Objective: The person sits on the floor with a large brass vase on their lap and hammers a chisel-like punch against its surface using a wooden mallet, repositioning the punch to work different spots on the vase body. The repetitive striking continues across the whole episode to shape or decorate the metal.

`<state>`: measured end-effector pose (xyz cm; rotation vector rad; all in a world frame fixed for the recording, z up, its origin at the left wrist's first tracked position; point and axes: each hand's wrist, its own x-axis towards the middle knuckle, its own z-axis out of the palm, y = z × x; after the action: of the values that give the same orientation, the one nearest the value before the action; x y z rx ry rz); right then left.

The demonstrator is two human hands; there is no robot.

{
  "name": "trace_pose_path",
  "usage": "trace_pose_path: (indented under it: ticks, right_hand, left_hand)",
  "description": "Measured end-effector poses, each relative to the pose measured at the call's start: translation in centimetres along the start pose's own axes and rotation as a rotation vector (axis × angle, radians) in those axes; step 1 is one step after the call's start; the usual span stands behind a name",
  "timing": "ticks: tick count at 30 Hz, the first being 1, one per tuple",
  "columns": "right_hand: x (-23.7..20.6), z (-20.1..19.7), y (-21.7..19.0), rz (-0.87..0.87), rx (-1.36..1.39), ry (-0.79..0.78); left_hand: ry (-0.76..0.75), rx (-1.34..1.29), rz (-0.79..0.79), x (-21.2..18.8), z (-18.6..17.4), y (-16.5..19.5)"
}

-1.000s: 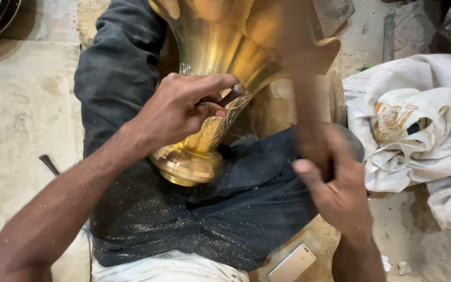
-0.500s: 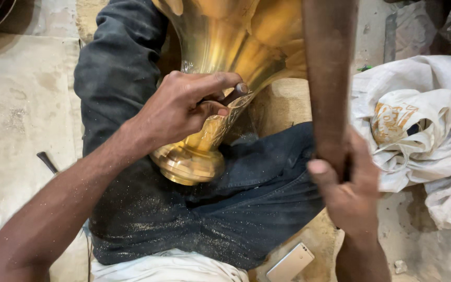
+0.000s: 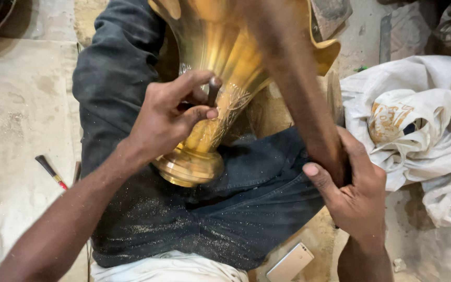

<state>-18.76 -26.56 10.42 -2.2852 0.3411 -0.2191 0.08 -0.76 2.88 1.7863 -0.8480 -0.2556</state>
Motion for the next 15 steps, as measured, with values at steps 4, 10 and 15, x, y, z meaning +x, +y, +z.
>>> trace_pose_path:
  ticks: [4,10,15]
  right_hand:
    - [0.8,-0.5,-0.7,-0.132,-0.147,-0.004]
    - [2.5,-0.4,-2.2,-0.037,0.106,-0.085]
    - [2.6,-1.2,-2.2,-0.189,-0.091,-0.027]
  left_hand:
    - [0.056,0.055,0.110,-1.1,0.6,-0.3]
    - [0.042,0.006,0.072,-1.1,0.8,-0.2]
    - [0.055,0.030,0.080,-0.9,1.0,-0.4]
